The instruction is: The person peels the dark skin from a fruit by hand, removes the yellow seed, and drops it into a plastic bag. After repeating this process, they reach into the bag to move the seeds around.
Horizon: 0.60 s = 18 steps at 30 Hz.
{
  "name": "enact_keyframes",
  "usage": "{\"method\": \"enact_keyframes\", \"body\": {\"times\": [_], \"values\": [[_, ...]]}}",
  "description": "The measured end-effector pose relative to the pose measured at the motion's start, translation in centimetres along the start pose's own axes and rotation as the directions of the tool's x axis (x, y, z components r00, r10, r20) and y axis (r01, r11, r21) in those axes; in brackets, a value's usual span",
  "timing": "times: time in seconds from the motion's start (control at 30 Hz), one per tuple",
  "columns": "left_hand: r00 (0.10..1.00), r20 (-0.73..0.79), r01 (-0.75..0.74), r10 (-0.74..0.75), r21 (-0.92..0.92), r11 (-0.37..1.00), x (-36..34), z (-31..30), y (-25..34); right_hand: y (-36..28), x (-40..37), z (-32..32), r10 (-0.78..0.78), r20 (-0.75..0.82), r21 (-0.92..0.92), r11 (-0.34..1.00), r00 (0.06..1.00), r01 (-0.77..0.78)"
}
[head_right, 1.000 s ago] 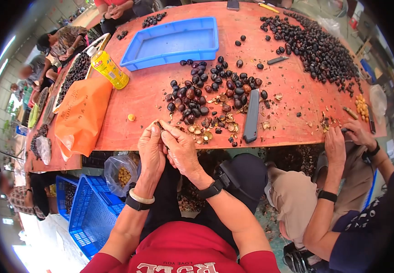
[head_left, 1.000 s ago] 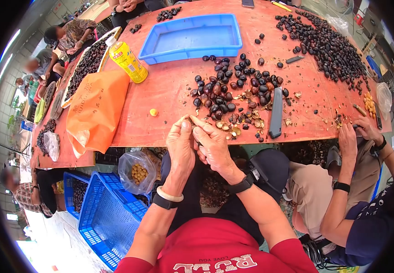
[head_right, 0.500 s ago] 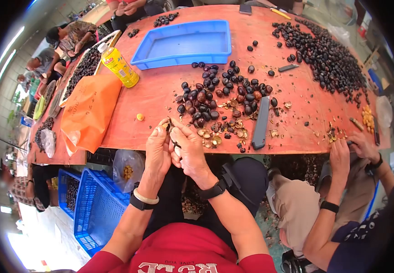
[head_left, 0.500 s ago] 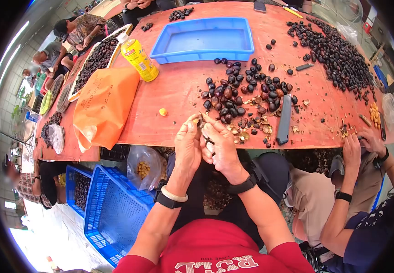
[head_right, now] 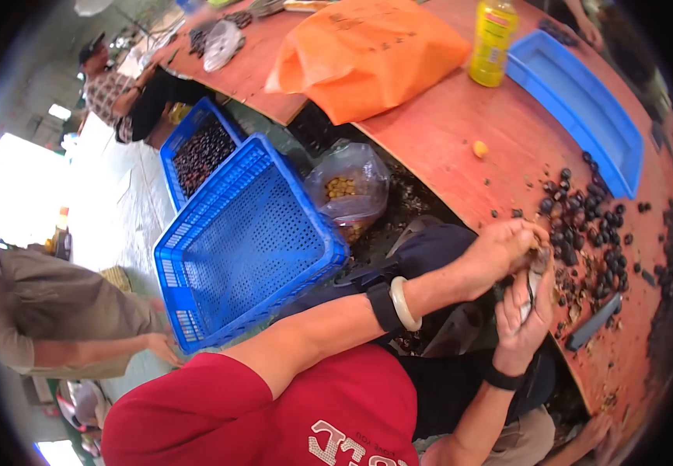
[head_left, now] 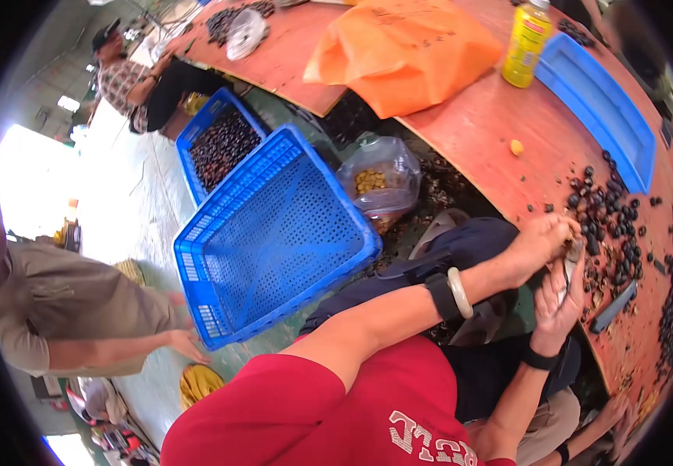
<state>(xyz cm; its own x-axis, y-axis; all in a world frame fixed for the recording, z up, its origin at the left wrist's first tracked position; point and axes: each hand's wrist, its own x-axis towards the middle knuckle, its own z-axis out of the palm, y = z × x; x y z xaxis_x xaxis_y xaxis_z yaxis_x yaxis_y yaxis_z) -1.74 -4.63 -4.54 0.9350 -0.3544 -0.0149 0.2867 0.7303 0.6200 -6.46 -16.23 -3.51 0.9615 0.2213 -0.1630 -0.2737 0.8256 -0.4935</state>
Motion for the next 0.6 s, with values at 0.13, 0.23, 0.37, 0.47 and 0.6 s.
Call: {"method": "enact_keyframes", "body": {"times": [0.13,0.23,0.37,0.47,0.6], "values": [[0.997,0.003,0.082,-0.082,-0.118,0.99,-3.2,1.1,1.7,0.5,-2.2,0.6,0.049,0.273,-0.069,0.997,0.961,-0.031],[0.987,-0.059,0.14,-0.152,-0.167,0.976,-6.2,1.0,3.1,1.5,-3.2,2.1,0.182,0.329,-0.047,0.983,0.927,-0.176],[0.987,-0.123,0.104,-0.106,-0.02,0.994,-8.6,0.9,5.4,2.3,-4.1,4.2,0.247,0.159,-0.316,0.93,0.956,-0.188],[0.992,-0.121,0.061,-0.046,0.126,0.99,-9.0,1.4,5.7,1.6,-3.8,5.8,0.239,0.165,-0.391,0.906,0.957,-0.159],[0.982,-0.18,-0.026,0.059,0.182,0.983,-11.6,-0.3,6.3,3.4,-3.4,4.8,0.235,0.242,-0.296,0.942,0.941,-0.159]]}}
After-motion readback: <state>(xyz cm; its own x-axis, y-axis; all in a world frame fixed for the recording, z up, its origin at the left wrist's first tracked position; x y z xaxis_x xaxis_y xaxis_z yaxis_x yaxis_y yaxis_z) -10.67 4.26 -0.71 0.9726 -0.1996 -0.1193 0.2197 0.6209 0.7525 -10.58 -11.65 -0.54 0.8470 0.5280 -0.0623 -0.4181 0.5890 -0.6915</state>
